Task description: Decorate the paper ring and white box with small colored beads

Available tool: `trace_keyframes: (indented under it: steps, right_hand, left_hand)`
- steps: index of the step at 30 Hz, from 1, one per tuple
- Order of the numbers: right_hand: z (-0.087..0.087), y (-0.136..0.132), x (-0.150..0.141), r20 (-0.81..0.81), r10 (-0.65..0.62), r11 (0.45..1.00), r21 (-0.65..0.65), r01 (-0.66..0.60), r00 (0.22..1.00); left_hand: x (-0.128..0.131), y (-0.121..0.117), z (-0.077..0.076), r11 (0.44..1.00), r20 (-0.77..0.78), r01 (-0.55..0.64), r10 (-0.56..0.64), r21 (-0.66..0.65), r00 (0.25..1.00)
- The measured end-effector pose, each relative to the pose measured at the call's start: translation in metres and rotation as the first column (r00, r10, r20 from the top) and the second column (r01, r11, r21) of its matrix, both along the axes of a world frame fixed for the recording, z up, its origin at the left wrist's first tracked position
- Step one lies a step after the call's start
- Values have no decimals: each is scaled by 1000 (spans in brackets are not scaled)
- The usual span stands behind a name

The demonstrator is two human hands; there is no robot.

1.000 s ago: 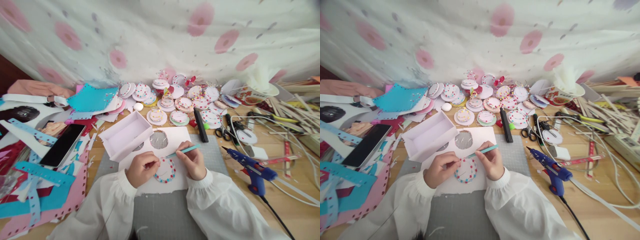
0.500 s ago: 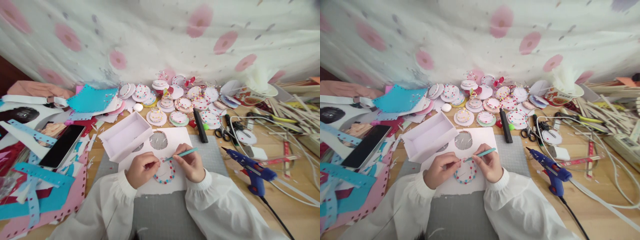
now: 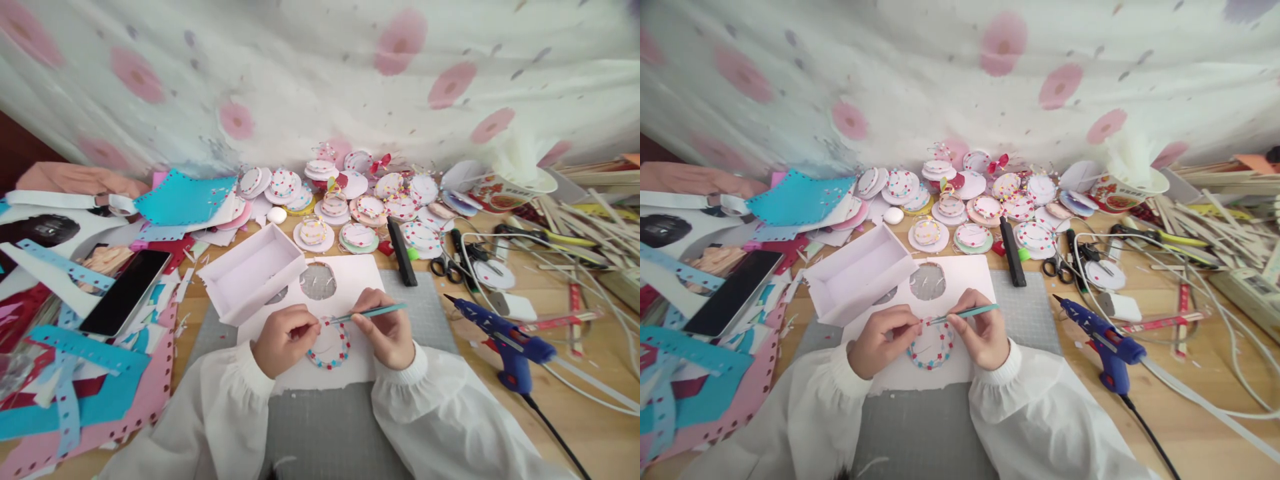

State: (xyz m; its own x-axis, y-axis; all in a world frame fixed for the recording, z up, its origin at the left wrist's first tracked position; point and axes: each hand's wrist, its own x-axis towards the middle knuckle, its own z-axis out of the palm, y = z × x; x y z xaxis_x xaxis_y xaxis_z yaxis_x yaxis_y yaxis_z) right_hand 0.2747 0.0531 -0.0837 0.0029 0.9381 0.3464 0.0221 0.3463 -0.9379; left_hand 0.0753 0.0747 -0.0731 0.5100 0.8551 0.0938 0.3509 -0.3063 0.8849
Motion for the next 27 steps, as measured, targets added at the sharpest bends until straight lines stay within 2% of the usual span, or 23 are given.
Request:
trace_keyframes:
  steps: [6,18,20,22,25,27]
  right_hand:
    - [1,-1,0,90,37,999,9,-38,995]
    - [-1,-4,1,166,46,999,21,-50,985]
    - [-2,-4,0,93,27,1000,8,-28,995]
    - [-3,-2,0,-45,-42,999,-20,41,998]
    - [-5,3,0,-234,-158,986,-85,142,959]
    - [-5,6,1,-305,-173,982,-123,141,936]
  left_hand:
    - [-1,-1,1,1000,-3,0,0,9,1000]
    - [0,-1,0,1000,-10,11,-11,20,1000]
    - [0,-1,0,1000,1,4,-4,15,1000]
    - [0,-1,1,1000,14,-3,3,5,1000]
    - [0,0,0,1000,25,0,0,-4,1000]
    - [0,0,-1,1000,25,3,-3,-10,1000]
